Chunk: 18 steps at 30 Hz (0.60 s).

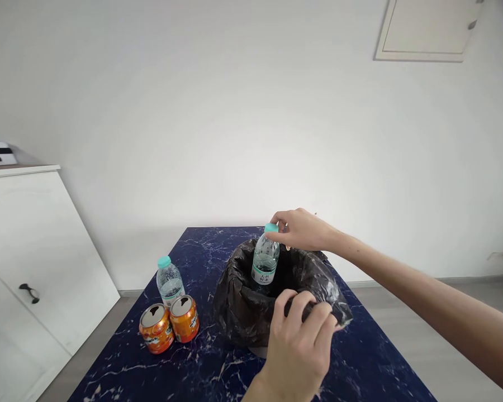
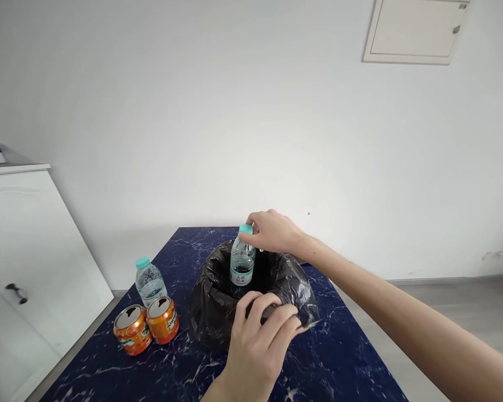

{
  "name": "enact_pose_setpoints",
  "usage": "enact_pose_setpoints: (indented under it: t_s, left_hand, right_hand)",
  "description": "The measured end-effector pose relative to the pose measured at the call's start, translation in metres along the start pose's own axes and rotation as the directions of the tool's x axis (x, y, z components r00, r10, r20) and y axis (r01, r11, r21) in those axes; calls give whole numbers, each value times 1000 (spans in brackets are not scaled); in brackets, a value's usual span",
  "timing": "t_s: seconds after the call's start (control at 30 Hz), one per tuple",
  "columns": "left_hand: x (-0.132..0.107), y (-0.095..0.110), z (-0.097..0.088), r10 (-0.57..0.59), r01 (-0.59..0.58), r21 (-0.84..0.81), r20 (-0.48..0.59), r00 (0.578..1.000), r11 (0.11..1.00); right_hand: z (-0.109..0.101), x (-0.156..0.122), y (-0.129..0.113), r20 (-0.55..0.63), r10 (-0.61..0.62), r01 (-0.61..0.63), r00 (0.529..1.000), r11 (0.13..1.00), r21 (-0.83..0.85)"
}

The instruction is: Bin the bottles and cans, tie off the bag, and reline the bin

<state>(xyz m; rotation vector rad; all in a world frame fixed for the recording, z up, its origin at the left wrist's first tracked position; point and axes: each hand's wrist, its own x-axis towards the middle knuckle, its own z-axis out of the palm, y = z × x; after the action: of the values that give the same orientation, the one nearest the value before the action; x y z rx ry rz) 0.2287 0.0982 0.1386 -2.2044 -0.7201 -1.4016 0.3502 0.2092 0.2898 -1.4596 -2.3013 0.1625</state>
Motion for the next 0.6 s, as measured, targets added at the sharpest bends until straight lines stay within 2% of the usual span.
enact_pose_setpoints:
  t_s: [0.23, 0.37, 0.5, 0.6]
  left_hand:
    - [-20, 5, 8, 94, -88, -80, 70, 993, 993]
    - [-28, 8, 9, 61, -49, -91, 132, 989, 995]
    - [-30, 10, 6, 62, -53, -94, 93, 994, 994]
    - [-29, 10, 2, 58, -50, -98, 80, 995, 994]
  right_hand:
    - [22, 0, 11, 89, 3, 1, 996, 999, -44]
    - [41, 1, 17, 129, 13, 2, 992, 993, -116]
    - [59, 0, 20, 136, 22, 8, 990, 977, -214]
    - [65, -3, 19, 114, 16, 12, 993, 970, -242]
